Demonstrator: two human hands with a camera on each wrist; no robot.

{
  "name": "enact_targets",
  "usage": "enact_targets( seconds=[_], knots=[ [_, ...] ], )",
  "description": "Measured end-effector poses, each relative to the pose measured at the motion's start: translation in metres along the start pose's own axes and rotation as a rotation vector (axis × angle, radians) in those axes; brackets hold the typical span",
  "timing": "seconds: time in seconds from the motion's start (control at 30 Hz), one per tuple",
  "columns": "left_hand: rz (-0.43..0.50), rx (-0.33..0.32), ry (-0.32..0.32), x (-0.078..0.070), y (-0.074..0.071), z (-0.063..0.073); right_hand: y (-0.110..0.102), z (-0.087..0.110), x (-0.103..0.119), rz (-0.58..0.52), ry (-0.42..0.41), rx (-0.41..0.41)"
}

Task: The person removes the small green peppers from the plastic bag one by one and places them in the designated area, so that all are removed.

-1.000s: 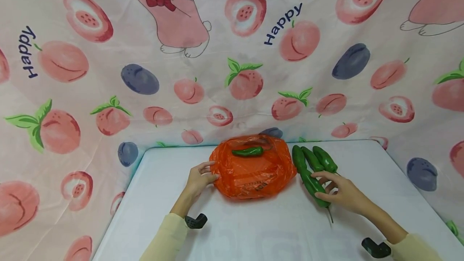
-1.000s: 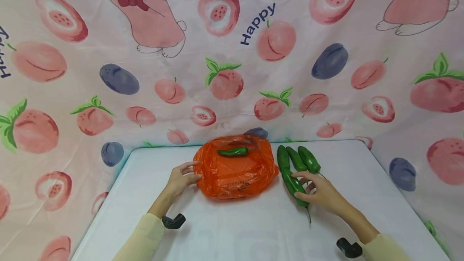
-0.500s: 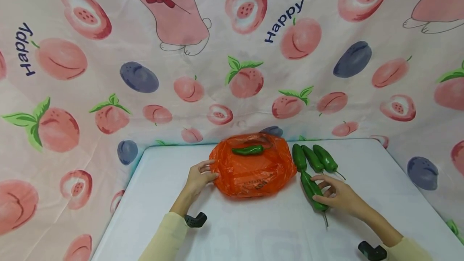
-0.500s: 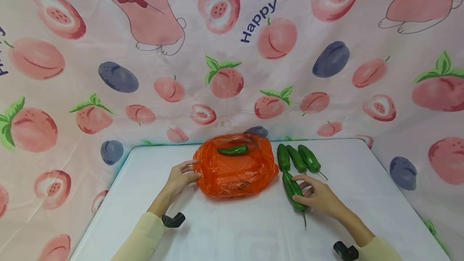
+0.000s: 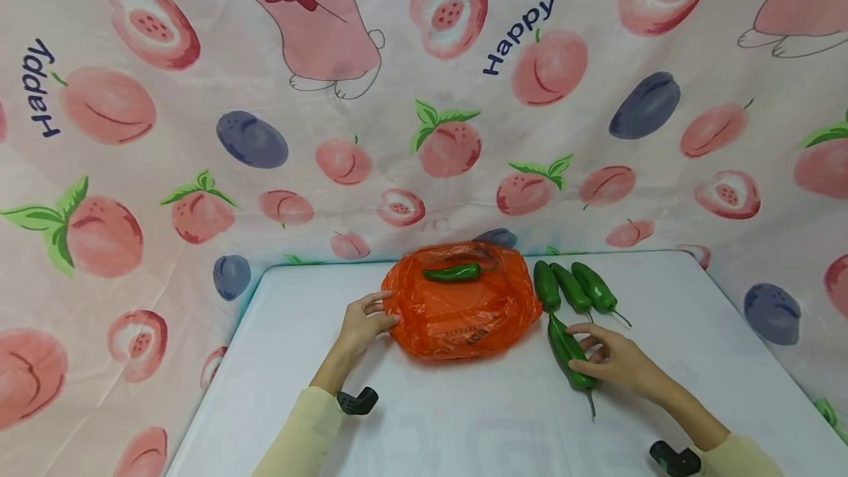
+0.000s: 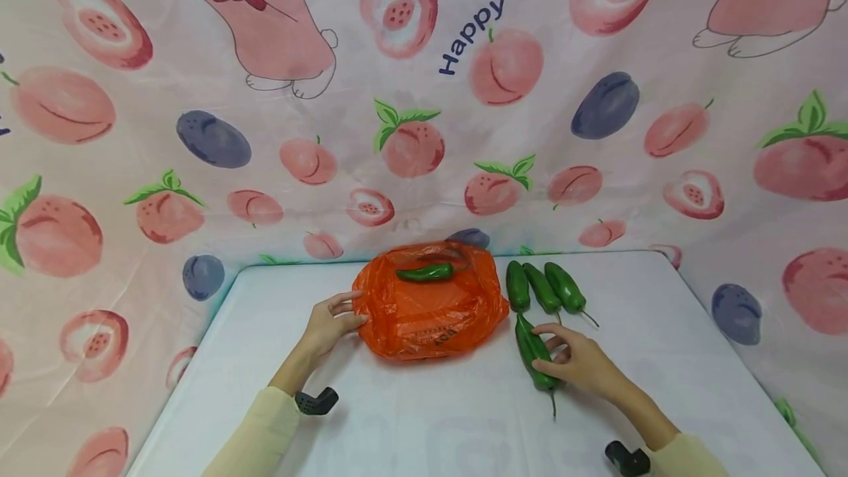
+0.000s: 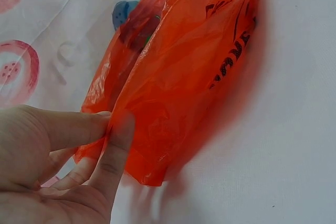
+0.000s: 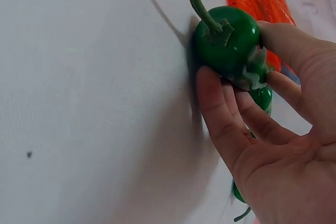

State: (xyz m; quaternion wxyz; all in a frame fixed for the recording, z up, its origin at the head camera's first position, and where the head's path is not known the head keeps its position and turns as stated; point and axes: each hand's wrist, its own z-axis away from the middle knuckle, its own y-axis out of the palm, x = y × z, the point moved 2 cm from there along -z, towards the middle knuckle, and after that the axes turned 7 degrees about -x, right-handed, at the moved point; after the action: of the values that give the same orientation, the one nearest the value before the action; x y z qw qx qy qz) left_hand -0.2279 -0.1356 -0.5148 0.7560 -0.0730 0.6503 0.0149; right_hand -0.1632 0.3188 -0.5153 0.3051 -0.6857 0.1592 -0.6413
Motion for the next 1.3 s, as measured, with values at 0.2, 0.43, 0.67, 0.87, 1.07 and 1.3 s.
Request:
enact_targets(
  seconds=[0.2, 0.43, 0.67, 0.87, 1.07, 1.3],
  knots=[
    [0.004, 0.003, -0.004, -0.0001, -0.0004, 0.0007, 0.0004, -0.0007, -0.001, 0.003, 0.0, 0.005],
    [0.005, 0.006, -0.011, 0.0006, -0.001, 0.0001, 0.0008, -0.0013, -0.0022, 0.004, -0.008, 0.002],
    [0.003, -0.001, -0.015, 0.0013, -0.001, 0.0, 0.0005, -0.0014, -0.0025, 0.004, -0.014, 0.003],
    [0.009, -0.004, -0.016, 0.0007, -0.0008, 0.0005, 0.0005, -0.0009, -0.0021, 0.004, -0.004, 0.0],
    [0.012, 0.0, -0.013, 0.0002, -0.0005, 0.0016, 0.0008, -0.0009, -0.002, -0.002, 0.008, 0.003],
    [0.005, -0.004, -0.021, 0.0005, -0.0008, 0.0014, 0.001, -0.0012, -0.0038, 0.003, 0.01, 0.004]
  ],
)
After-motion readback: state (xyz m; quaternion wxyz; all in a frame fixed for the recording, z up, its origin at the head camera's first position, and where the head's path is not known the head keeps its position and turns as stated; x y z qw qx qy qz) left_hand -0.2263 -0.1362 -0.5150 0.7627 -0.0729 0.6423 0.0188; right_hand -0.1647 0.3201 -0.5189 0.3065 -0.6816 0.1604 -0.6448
